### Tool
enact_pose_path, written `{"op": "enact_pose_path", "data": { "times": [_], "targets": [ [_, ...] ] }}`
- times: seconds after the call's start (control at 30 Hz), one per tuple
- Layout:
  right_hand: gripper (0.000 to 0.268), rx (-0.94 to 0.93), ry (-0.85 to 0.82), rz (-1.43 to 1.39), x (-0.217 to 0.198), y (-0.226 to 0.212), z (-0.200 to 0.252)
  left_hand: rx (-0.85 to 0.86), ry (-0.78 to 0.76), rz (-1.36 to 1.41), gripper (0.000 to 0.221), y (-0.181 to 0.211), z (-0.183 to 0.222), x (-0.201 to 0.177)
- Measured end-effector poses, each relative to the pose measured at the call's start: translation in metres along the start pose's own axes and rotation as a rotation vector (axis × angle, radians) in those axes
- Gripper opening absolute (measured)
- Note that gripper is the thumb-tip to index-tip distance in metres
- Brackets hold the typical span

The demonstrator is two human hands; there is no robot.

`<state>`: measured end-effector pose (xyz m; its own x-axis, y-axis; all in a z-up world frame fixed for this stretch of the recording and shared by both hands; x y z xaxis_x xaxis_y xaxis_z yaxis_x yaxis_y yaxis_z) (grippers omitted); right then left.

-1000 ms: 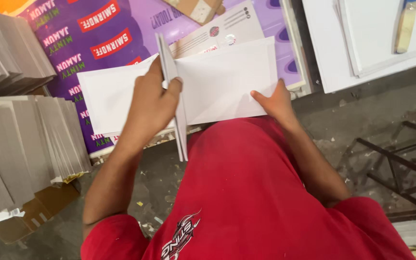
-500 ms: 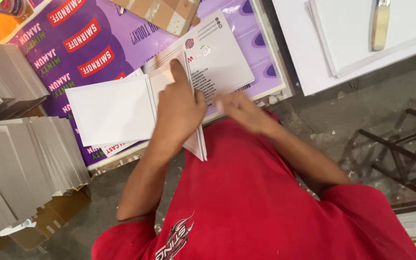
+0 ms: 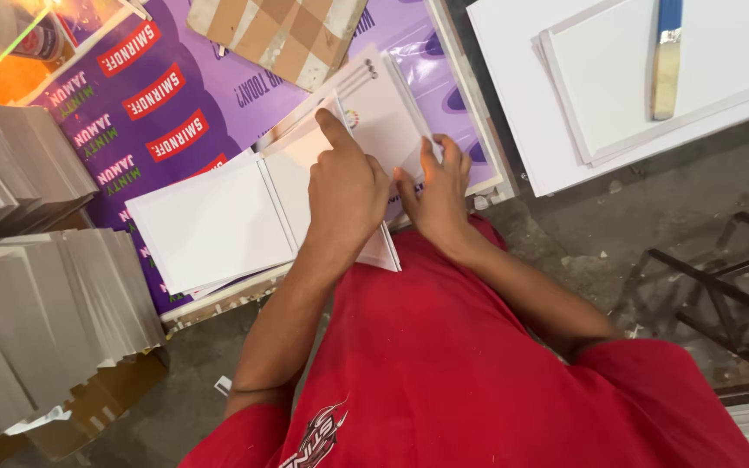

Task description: The person aligns a white book cover with a stack of printed pages on a workbench, then inserts the pages into the cover. They repeatedly open and close the assembled book to check alignment, then stack the finished unit with others. The person continues handling multiple book units, flipping through pages and organizing them on the table.

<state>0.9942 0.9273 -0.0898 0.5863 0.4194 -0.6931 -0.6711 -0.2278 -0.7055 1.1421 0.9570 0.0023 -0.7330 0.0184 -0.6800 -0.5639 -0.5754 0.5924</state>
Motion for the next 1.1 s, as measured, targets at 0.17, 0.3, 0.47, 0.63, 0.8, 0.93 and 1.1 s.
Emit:
{"op": "enact_pose_path", "data": {
  "times": [0.17, 0.3, 0.47, 0.63, 0.8, 0.93, 1.1],
  "targets": [
    [0.038, -0.117, -0.418, -0.618, -0.002, -0.045, 0.032, 0.022, 0.138, -0.107, 0.072, 0.01, 0.005, -0.015],
    [0.033, -0.334, -0.594, -0.812, -0.001, -0.062, 0.054, -0.095, 0.046, -0.031, 0.069, 0.0, 0.014, -0.021],
    [0.031, -0.423, -0.814, -0.771, 0.023, -0.045, 0.051, -0.038, 0.044, -0.118, 0.076, -0.01, 0.019, -0.035],
    [0.076, -0.094, -0.011, -0.078, 0.02, 0.047, -0.008, -0.042, 0.095, -0.12, 0.074, -0.025, 0.033, -0.047],
    [0.084, 0.094, -0.156, -0.138, 0.049, 0.094, -0.001, 0.034, 0.174, -0.14, 0.07, -0.03, 0.041, -0.064],
    [0.099, 0.151, -0.13, -0.255, 0.029, 0.069, 0.01, 0.02, 0.184, -0.099, 0.067, -0.033, 0.043, -0.066],
    [0.073, 0.09, -0.45, -0.658, 0.02, -0.005, 0.03, -0.041, 0.159, -0.104, 0.07, -0.022, 0.037, -0.052]
  ]
}}
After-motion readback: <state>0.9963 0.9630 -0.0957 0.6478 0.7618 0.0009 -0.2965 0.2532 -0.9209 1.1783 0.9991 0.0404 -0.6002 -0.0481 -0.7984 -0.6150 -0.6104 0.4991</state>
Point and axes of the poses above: each hand's wrist, its own z-axis away from the middle knuckle, its own x-axis out of the palm, y = z × x, the point moved 7 cm from there along -z, towards the middle knuckle, and after that the axes turned 6 degrees about -y, right-handed, at the moved point
